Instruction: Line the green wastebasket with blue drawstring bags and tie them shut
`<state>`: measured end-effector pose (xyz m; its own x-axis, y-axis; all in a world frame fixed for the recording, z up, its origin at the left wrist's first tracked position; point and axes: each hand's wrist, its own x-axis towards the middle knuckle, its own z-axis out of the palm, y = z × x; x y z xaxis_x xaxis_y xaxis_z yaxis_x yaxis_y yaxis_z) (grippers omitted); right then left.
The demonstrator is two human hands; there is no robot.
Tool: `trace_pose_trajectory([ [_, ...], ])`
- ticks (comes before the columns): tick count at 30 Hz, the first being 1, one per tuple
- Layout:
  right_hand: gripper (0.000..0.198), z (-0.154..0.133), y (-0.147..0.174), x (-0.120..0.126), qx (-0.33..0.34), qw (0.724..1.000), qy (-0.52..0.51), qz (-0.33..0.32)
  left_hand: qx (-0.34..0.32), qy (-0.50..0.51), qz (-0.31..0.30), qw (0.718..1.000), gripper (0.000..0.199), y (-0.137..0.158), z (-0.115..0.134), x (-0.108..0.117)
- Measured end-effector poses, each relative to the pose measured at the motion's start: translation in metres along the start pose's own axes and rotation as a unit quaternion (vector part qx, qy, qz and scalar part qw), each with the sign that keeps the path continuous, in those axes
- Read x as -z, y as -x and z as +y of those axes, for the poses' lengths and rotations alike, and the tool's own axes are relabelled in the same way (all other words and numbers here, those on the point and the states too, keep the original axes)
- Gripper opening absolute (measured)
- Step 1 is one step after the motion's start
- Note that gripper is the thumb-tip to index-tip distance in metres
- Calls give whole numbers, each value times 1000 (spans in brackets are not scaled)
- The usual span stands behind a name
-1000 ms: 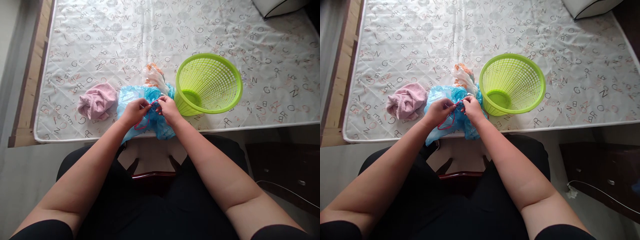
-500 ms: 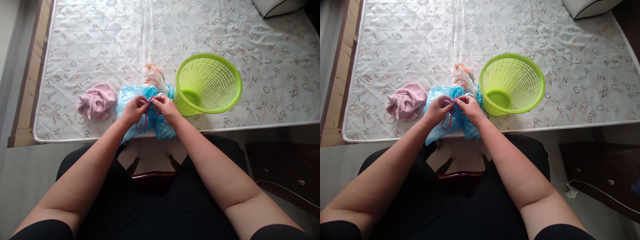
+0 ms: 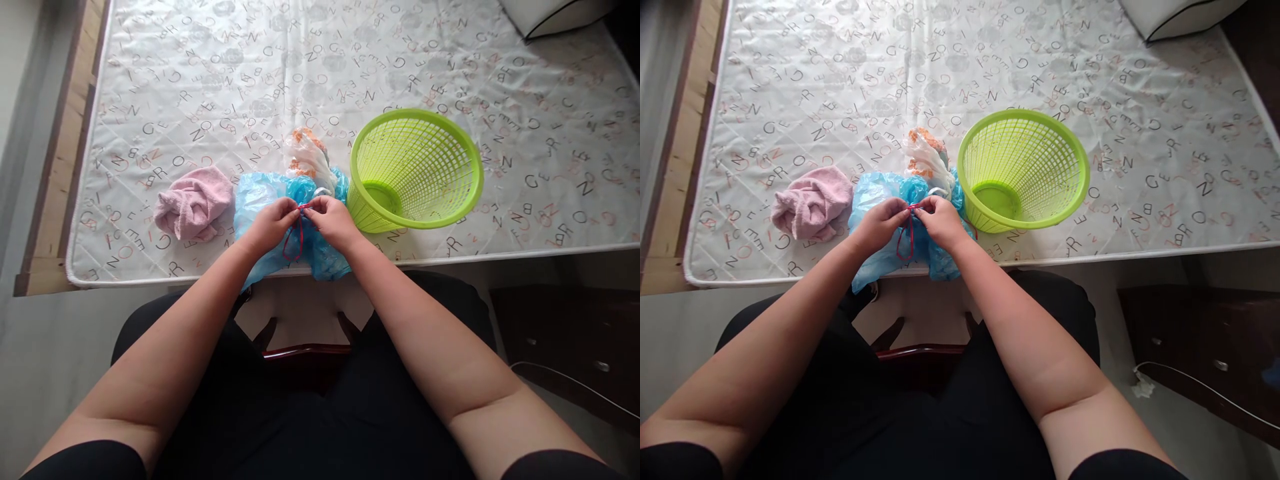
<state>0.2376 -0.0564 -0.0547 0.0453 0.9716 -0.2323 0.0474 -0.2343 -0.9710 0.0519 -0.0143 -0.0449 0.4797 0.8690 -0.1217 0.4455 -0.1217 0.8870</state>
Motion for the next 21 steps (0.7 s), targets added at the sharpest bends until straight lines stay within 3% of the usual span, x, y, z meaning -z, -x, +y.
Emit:
trace_pose_trajectory([
  [5, 13, -5, 6, -5, 37, 997, 60, 31, 28, -2, -7, 1000, 18, -2, 0, 0],
  [11, 9, -2, 2, -3, 9, 997, 20, 76, 26, -102, -56, 993, 29, 1, 1, 3],
  [15, 14, -2, -2, 0, -17, 999, -16, 40, 5, -96, -5, 995, 23, 3, 2, 4],
  [21, 9, -4, 3, -2, 38, 998, 35, 27, -24, -60, 33, 997, 23, 4, 6, 3],
])
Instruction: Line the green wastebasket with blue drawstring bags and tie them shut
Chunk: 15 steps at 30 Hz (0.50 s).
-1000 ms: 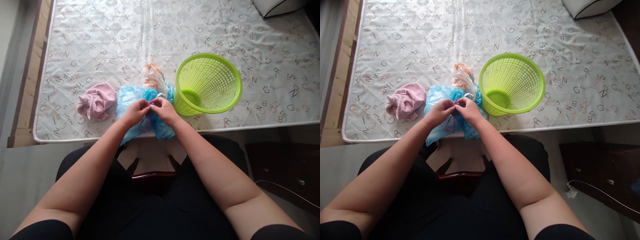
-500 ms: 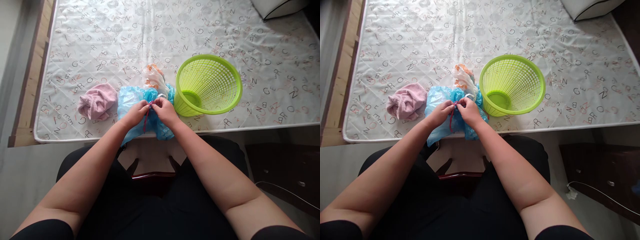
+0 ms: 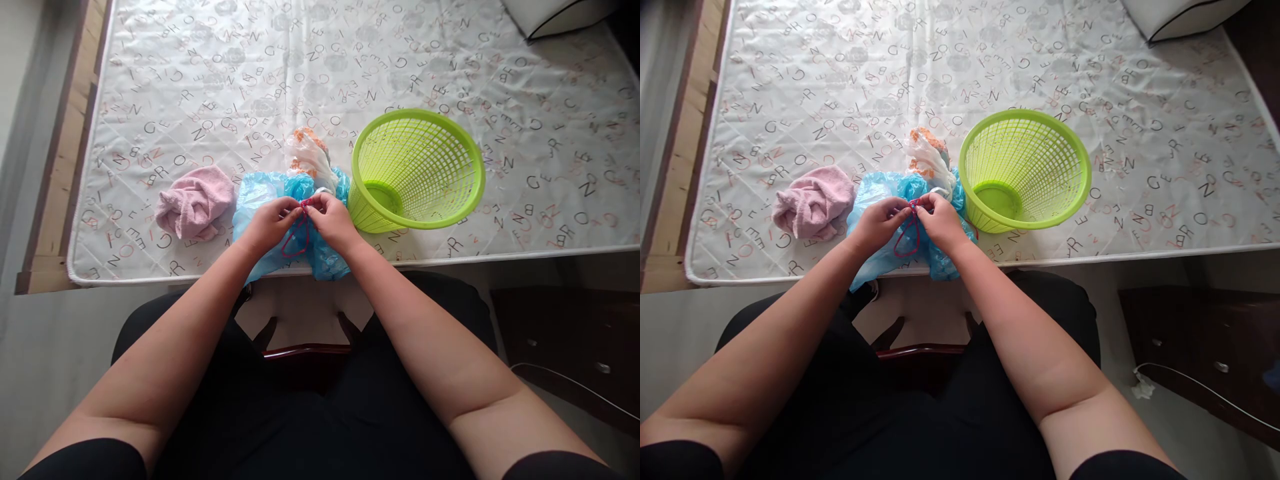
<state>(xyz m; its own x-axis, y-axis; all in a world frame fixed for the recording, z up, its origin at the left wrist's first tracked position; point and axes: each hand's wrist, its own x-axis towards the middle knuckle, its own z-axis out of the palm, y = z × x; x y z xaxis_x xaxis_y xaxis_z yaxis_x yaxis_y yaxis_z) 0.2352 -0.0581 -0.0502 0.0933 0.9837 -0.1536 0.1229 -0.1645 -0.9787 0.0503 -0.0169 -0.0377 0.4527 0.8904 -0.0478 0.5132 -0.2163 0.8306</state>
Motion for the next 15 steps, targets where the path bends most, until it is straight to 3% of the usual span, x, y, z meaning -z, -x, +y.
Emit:
trace_pose_trajectory([
  [8, 12, -4, 4, 1, 26, 999, 41, -24, 13, -11, -3, 1000, 13, -2, -5, -3],
  [15, 10, 0, 4, -3, 39, 998, 47, -19, 38, 19, -2, 999, 25, -2, -2, -1],
])
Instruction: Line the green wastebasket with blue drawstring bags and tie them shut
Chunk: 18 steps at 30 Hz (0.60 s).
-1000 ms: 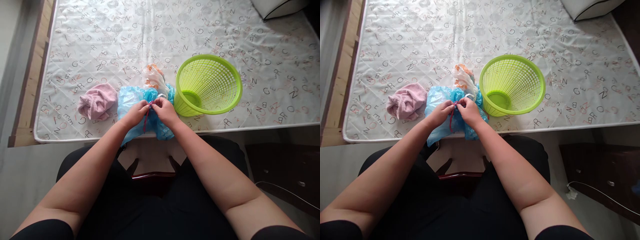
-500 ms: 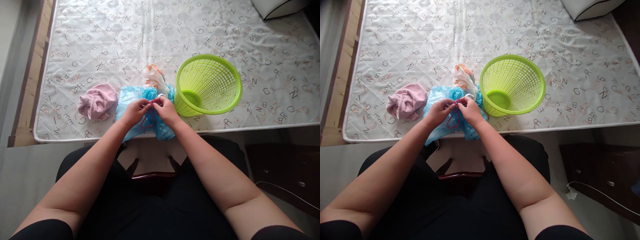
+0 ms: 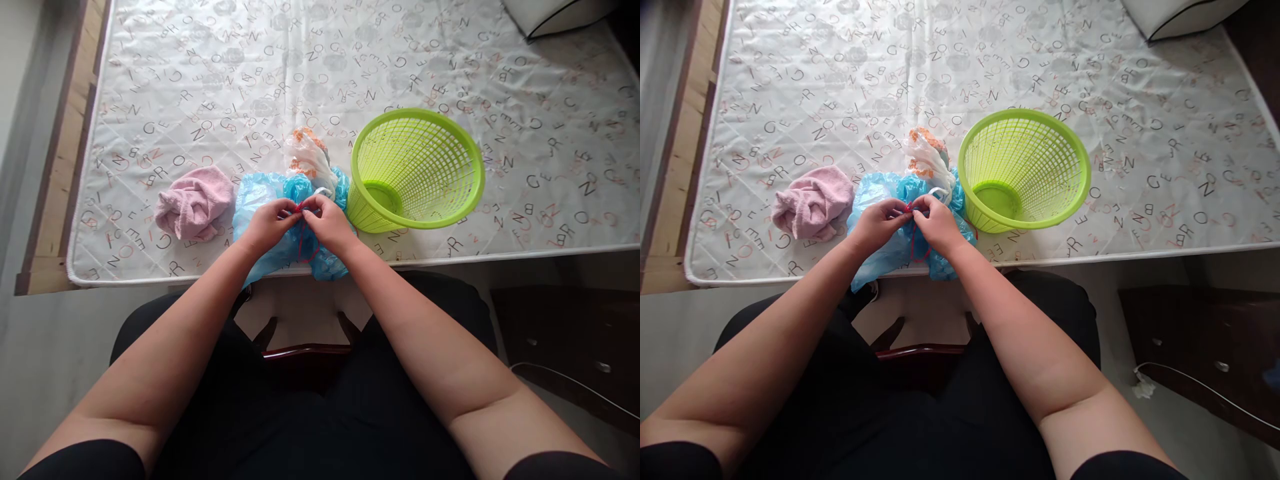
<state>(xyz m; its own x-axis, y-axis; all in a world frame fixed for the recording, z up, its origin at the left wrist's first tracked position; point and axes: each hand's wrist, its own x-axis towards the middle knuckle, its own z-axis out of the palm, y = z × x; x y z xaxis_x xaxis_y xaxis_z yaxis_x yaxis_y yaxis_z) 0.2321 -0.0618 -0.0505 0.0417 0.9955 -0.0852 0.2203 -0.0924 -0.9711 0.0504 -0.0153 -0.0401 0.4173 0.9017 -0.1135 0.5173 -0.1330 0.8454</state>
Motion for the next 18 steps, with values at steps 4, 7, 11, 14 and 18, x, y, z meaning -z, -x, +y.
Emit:
trace_pose_trajectory([
  [4, 13, 1, 1, -1, -12, 1000, -12, -21, -5, -8, -10, 1000, 30, 1, -1, 2],
  [7, 18, 2, 1, 0, -13, 999, -17, -34, -7, -5, 2, 1000, 28, 0, -4, 1],
  [11, 19, -1, 1, 3, -11, 1000, -5, -9, -8, 22, 22, 999, 29, 0, -4, 0],
  [14, 13, -5, 1, 3, -15, 1000, 6, 13, -8, 25, 33, 999, 27, 0, 0, 1],
  [18, 7, -8, 2, 3, -22, 999, 30, 27, 3, 14, 65, 998, 20, 0, 5, 4],
])
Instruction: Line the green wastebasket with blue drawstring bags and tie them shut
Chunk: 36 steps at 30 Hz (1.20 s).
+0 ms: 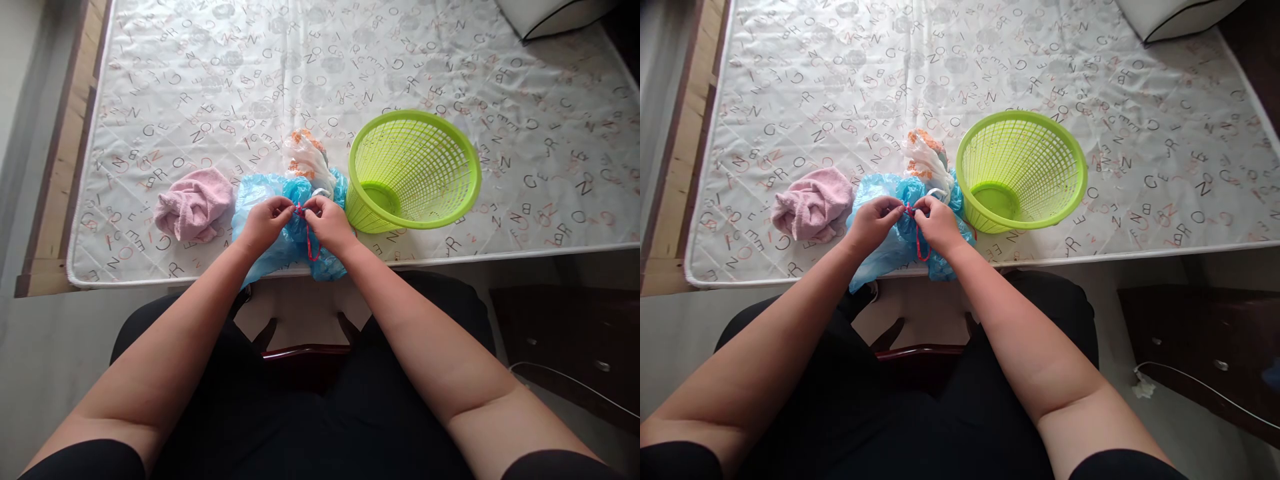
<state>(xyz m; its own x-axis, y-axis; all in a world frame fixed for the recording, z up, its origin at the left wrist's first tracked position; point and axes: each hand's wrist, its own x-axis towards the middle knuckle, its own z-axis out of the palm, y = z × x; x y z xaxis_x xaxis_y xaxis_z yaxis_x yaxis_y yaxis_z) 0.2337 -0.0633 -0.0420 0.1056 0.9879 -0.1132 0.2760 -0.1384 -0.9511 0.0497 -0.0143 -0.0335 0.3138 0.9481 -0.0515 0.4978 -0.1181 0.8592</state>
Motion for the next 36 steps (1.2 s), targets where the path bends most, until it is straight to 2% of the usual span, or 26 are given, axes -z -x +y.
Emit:
trace_pose_trajectory([
  [4, 5, 2, -2, 1, -13, 999, 15, 27, 35, 76, -7, 996, 23, -3, -3, 1],
  [9, 6, 6, -6, 2, -34, 998, 16, 57, 58, 221, 6, 974, 35, -4, -5, 2],
  [13, 6, 7, -7, 0, -31, 999, 4, 40, 89, 307, 14, 948, 37, -5, 0, 7],
  [16, 3, 7, -6, -2, -22, 999, -1, 27, 102, 356, -7, 929, 41, -7, 0, 13],
  [21, 5, 10, -5, -4, 0, 999, -42, 10, 48, 300, -77, 950, 75, -6, -8, 10],
  [23, 7, 11, -4, -4, 7, 999, -50, -2, 38, 261, -104, 959, 72, -5, -9, 7],
  [26, 8, 8, -2, -4, 13, 999, -43, -17, 36, 209, -132, 968, 56, -4, -8, 5],
  [30, 7, 3, -1, -3, 23, 999, -17, -29, 34, 141, -95, 985, 34, -5, -3, 8],
  [33, 8, 0, 0, -2, 39, 999, -6, -33, 33, 84, -53, 994, 31, -5, 0, 9],
  [36, 9, -1, 1, -2, 52, 997, 4, -49, 35, 73, -24, 996, 32, -6, -2, 8],
])
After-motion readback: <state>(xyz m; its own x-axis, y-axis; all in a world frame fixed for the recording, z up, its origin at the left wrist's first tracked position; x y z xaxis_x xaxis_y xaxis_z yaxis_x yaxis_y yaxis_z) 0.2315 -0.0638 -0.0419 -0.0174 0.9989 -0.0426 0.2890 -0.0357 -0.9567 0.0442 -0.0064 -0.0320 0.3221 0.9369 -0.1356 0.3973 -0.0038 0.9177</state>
